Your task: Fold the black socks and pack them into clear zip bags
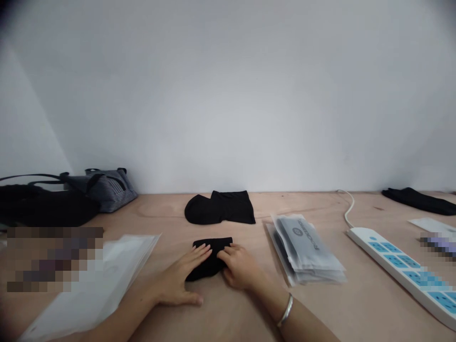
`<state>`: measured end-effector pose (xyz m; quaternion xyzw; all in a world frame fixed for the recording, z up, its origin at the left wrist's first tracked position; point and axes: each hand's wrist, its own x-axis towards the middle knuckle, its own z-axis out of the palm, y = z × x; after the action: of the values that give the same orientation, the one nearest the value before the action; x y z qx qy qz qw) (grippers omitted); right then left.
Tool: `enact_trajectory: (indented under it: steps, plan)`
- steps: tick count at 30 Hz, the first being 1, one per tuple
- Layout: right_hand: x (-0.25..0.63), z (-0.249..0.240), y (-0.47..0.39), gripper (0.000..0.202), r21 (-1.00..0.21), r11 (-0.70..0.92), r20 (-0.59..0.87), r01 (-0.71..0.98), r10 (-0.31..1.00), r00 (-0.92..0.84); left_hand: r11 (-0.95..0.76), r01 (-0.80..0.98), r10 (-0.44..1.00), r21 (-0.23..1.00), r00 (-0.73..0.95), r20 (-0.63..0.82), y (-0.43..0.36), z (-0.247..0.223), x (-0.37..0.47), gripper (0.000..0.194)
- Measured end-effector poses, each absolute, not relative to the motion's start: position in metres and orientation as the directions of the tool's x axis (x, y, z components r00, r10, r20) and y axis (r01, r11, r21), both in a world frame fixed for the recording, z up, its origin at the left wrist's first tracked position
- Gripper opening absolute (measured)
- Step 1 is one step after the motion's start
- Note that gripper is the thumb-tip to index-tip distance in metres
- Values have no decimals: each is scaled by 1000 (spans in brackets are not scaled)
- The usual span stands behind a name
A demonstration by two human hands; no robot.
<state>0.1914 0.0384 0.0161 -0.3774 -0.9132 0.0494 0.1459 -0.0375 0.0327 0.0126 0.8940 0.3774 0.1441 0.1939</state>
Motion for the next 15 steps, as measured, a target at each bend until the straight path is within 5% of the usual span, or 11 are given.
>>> enact_trajectory:
  steps: [3,9,12,15]
  plan:
    - [197,23,33,35,-410,659,302,631,751,-588,-622,574,744,533,644,175,26,19,-41,99]
    - [199,27,34,31,-777,481,352,405,866,-355,-408,342,884,847,379,273,24,19,-29,52]
    - [197,19,37,31,-754,387,280,531,920,-274,-344,398,932,850,255,257,30,12,-20,37]
    - [198,15,36,30,-467,398,311,790,910,-274,-289,563,955,775,116,272,33,8,-19,31]
